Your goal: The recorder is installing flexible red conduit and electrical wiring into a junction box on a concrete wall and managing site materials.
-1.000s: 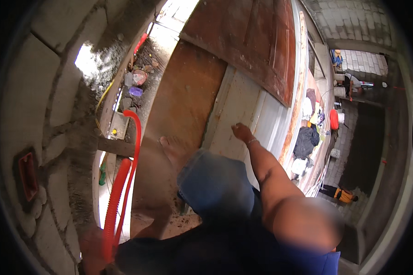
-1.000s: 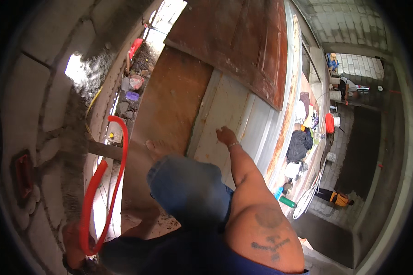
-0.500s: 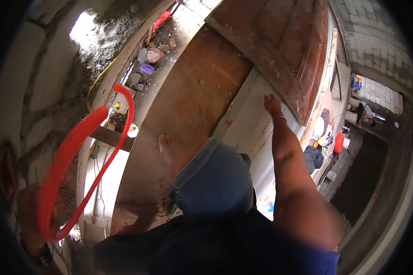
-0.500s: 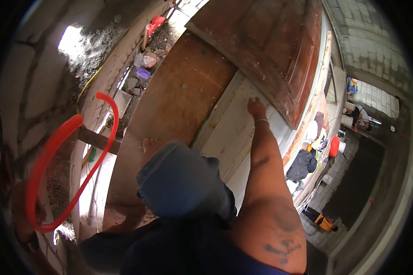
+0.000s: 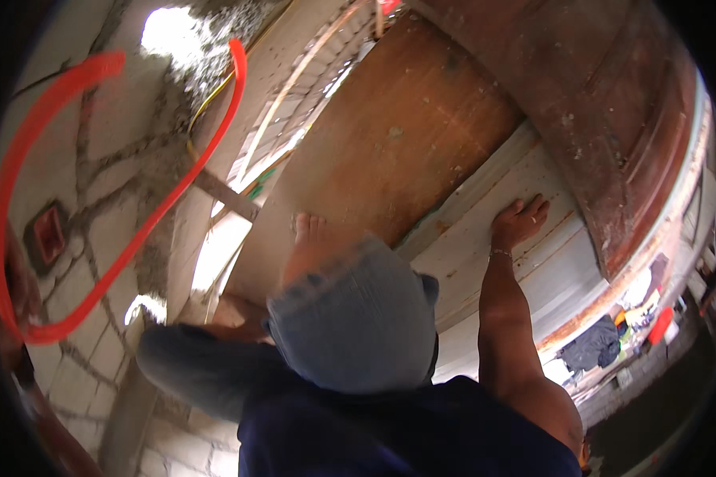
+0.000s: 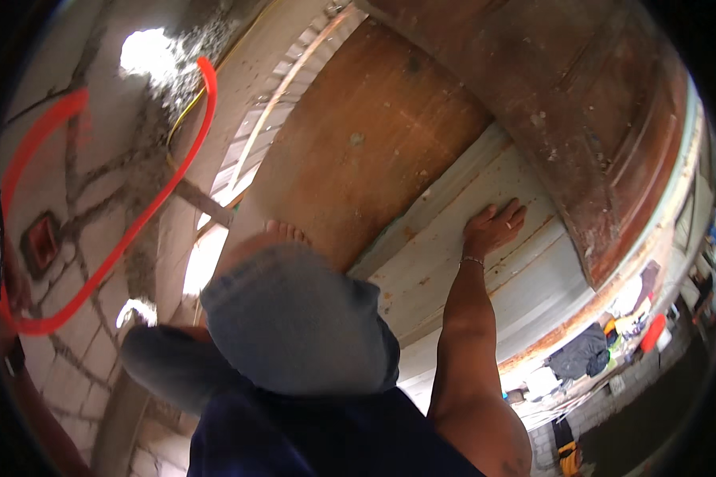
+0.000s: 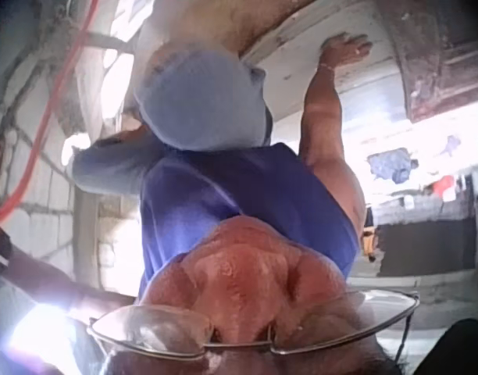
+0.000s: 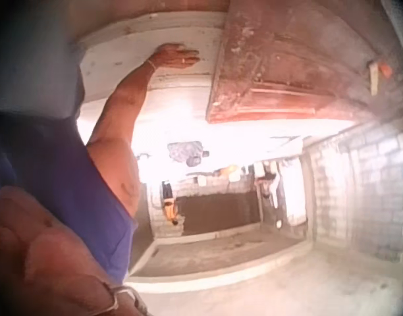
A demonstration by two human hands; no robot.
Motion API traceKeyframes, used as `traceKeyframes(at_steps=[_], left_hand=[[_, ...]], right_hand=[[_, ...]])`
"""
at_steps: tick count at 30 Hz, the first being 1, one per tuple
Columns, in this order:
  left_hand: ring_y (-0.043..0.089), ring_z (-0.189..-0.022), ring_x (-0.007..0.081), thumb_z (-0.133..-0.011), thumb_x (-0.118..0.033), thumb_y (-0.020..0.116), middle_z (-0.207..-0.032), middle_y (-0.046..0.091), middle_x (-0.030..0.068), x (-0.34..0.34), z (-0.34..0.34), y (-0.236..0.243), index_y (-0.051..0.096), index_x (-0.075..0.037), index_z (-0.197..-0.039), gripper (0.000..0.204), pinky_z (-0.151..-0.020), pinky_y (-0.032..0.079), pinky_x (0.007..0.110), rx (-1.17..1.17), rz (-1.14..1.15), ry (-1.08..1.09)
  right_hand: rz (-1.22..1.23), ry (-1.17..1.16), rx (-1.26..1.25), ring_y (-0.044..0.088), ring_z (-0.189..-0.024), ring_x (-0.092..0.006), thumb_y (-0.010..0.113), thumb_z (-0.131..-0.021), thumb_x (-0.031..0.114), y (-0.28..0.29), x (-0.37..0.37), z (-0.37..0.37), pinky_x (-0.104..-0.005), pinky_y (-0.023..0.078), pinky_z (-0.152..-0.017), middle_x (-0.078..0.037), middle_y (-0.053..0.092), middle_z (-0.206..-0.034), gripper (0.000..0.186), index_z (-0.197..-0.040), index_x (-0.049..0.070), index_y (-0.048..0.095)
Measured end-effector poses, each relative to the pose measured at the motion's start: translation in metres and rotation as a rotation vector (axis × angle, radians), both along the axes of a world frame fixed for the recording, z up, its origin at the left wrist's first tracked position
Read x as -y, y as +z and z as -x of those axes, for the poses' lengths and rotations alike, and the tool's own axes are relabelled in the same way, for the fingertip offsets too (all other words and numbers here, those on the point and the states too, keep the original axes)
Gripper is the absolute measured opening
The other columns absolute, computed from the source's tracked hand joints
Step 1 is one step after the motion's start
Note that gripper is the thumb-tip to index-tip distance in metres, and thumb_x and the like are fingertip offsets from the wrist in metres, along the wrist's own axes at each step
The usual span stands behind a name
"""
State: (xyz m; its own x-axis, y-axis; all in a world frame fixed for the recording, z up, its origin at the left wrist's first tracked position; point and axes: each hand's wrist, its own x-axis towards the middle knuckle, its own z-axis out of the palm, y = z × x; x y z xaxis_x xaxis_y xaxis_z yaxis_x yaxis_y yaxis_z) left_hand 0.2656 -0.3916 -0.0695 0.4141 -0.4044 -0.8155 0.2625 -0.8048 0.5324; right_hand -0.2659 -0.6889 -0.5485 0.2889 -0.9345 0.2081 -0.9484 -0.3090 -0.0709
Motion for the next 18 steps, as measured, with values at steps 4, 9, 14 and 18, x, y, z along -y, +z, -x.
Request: traceKeyframes(at_steps=[4,9,14,18], left_hand=[[0.042,-0.045,0.0146,-0.083,-0.028,0.066,-0.058,0.041,0.0032,0.028,0.035,0.028,0.043,-0.005,-0.077,0.033,-0.043,0.041,0.029,0.555,-0.045,-0.516],[0.039,-0.038,0.0106,-0.089,-0.031,0.053,-0.052,0.043,0.0006,0.010,0.121,0.113,0.047,-0.001,-0.093,0.031,-0.040,0.040,0.025,0.675,0.014,-0.042],[0.033,-0.039,0.0058,-0.090,-0.019,0.050,-0.057,0.043,-0.0035,-0.046,0.192,0.088,0.047,0.000,-0.083,0.020,-0.042,0.036,0.023,0.626,0.383,0.246],[0.046,-0.049,0.0110,-0.094,-0.028,0.049,-0.067,0.049,-0.0001,-0.101,0.252,0.069,0.051,0.000,-0.099,0.029,-0.047,0.042,0.024,1.331,-0.004,-0.105]], right_hand=[[-0.060,-0.011,0.009,0.036,-0.123,-0.0415,0.049,-0.087,0.028,0.004,0.002,0.002,-0.0504,0.029,-0.101,-0.026,0.038,-0.135,0.052,-0.132,0.003,0.041],[-0.011,-0.048,-0.061,0.039,-0.122,-0.0399,0.040,-0.090,0.044,-0.003,-0.001,0.009,-0.0543,0.036,-0.093,-0.024,0.039,-0.135,0.056,-0.131,0.006,0.044],[0.070,-0.063,-0.179,0.043,-0.120,-0.0367,0.044,-0.090,0.039,0.007,-0.009,0.019,-0.0509,0.040,-0.091,-0.023,0.041,-0.134,0.054,-0.132,0.006,0.042],[0.111,0.112,-0.114,0.047,-0.116,-0.0354,0.045,-0.091,0.035,-0.014,-0.011,0.028,-0.0473,0.042,-0.090,-0.022,0.046,-0.129,0.050,-0.129,0.004,0.046]])
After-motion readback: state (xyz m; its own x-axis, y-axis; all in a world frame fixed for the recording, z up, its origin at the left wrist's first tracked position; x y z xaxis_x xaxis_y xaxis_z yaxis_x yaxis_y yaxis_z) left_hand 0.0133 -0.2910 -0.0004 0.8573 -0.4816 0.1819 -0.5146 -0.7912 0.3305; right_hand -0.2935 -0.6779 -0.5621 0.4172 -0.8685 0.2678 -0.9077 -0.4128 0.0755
